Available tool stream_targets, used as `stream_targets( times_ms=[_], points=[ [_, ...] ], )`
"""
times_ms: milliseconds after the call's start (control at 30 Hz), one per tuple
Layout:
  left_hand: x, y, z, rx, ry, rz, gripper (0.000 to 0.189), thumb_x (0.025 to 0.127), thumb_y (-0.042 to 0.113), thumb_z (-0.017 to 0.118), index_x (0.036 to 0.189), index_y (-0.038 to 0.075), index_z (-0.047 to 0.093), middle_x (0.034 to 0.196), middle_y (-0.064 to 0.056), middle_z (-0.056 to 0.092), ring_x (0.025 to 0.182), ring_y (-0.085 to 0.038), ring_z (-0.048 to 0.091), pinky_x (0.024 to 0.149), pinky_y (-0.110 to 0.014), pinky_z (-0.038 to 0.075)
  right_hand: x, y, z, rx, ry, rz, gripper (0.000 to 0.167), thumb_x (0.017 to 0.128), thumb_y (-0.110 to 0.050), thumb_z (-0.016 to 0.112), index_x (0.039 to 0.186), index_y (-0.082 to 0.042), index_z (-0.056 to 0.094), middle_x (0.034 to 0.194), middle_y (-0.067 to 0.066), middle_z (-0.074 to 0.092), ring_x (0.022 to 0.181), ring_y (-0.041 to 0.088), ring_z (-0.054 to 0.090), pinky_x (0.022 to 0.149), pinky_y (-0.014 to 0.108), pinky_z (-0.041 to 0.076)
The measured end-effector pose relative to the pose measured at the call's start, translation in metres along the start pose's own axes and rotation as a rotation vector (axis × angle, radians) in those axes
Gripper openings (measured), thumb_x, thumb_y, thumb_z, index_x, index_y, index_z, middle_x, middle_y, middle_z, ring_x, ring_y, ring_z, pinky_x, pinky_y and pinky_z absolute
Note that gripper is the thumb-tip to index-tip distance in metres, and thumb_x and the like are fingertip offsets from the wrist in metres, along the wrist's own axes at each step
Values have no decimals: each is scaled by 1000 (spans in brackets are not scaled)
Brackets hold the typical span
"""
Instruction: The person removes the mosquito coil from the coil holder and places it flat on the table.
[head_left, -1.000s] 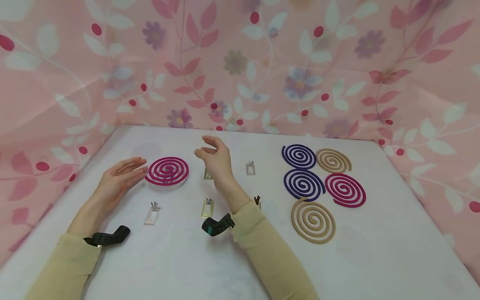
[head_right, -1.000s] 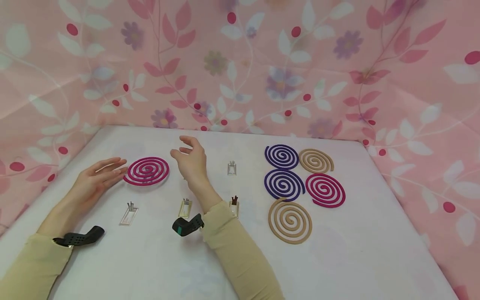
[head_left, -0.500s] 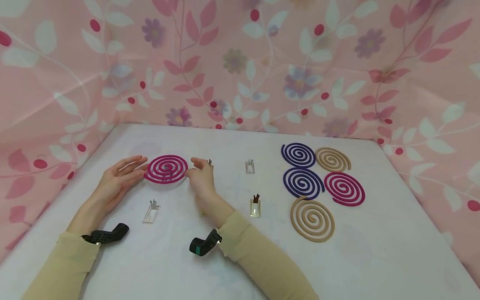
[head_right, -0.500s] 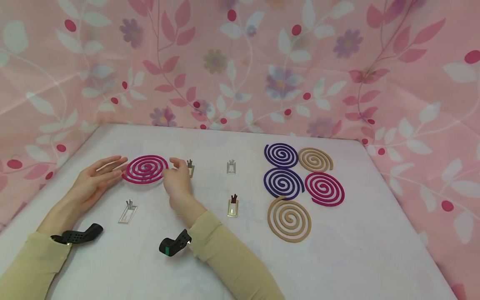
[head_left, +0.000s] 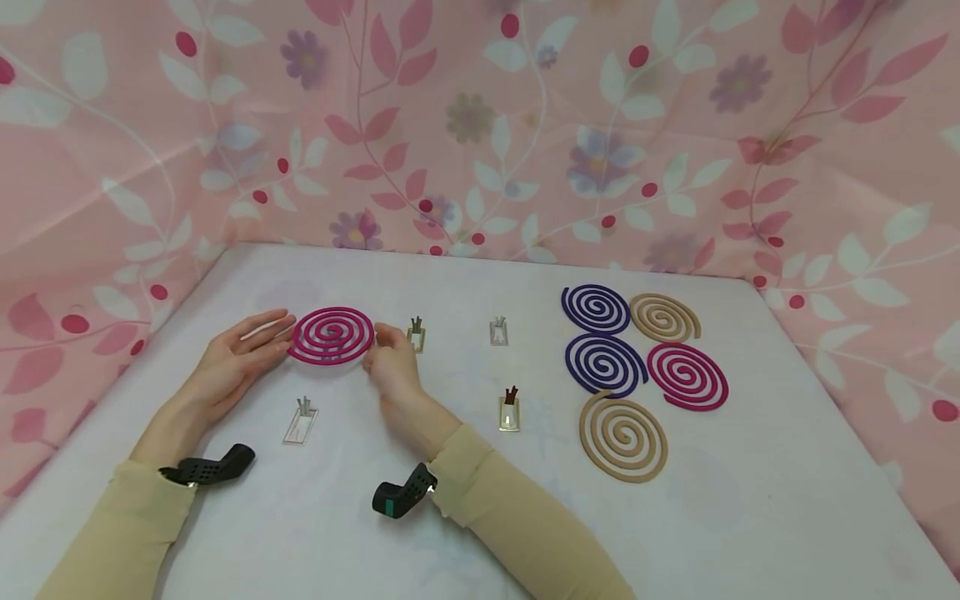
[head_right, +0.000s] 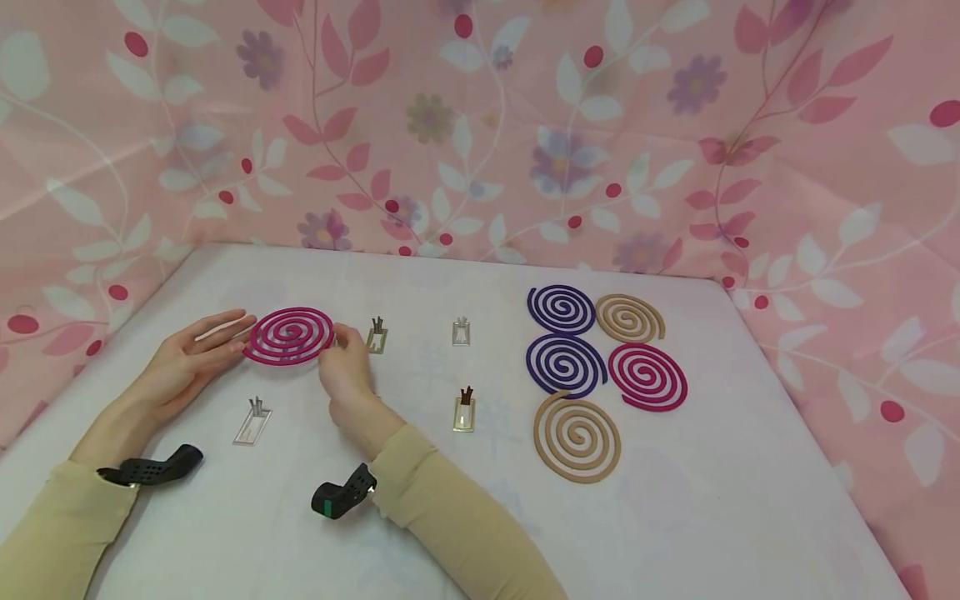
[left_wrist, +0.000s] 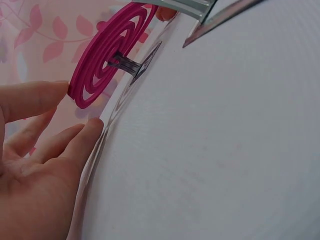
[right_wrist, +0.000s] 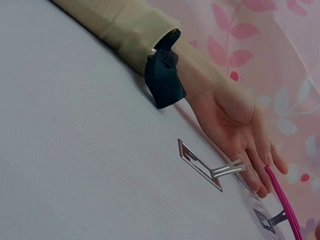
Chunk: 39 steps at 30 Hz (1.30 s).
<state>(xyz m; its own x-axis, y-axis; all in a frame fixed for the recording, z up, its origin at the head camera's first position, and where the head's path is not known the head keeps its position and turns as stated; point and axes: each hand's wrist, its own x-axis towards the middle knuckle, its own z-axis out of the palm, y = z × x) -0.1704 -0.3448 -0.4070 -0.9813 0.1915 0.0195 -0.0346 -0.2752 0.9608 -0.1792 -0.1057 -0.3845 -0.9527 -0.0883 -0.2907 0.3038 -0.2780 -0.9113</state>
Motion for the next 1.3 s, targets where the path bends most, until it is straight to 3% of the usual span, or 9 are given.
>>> stream_targets(
  times_ms=[233, 533, 767, 867, 1133, 1300],
  points=[
    [-1, 1, 0, 12, -24, -14, 61, 100, -5, 50, 156, 3, 26, 141, 2, 57, 124, -2, 59, 98, -20, 50, 3, 0, -2, 39, -14, 42, 60, 76, 16, 49, 133, -1, 57, 132, 10, 55, 105, 22, 51, 83, 29, 48],
    [-1, 2, 1, -9, -40, -36, 65, 101, -5, 48, 157, -3, 16, 139, 4, 59, 125, -1, 58, 98, -20, 51, 1, -5, -3, 86, -34, 78, 51, 83, 12, 53, 131, -3, 58, 128, 9, 57, 103, 22, 58, 99, 38, 53],
    [-1, 4, 2, -82, -55, -21, 59, 101, -8, 45, 157, 4, 27, 143, 0, 58, 128, -5, 56, 98, -23, 51, -1, -10, -4, 102, -51, 70, 43, 87, 8, 54, 128, -3, 59, 126, 11, 59, 92, 20, 59, 96, 35, 54],
    [-1, 5, 3, -72, -38, -24, 56, 101, -7, 45, 154, 7, 34, 143, 0, 58, 128, -6, 57, 97, -23, 52, -1, -12, -4, 107, -58, 66, 42, 87, 7, 55, 128, -2, 60, 126, 11, 59, 92, 20, 59, 95, 34, 55],
    [-1, 4, 3, -33, -11, -37, 60, 101, -5, 48, 157, 6, 28, 147, 1, 55, 129, -6, 55, 99, -25, 51, 0, -14, -5, 119, -62, 65, 38, 90, 6, 55, 126, -3, 61, 122, 10, 61, 101, 25, 63, 98, 36, 55],
    [-1, 4, 3, -42, -13, -16, 57, 101, -6, 48, 154, 6, 33, 146, 0, 55, 129, -8, 57, 99, -25, 52, 0, -14, -6, 113, -53, 63, 32, 93, 3, 56, 123, -4, 62, 118, 10, 62, 99, 22, 64, 99, 36, 55]
  ],
)
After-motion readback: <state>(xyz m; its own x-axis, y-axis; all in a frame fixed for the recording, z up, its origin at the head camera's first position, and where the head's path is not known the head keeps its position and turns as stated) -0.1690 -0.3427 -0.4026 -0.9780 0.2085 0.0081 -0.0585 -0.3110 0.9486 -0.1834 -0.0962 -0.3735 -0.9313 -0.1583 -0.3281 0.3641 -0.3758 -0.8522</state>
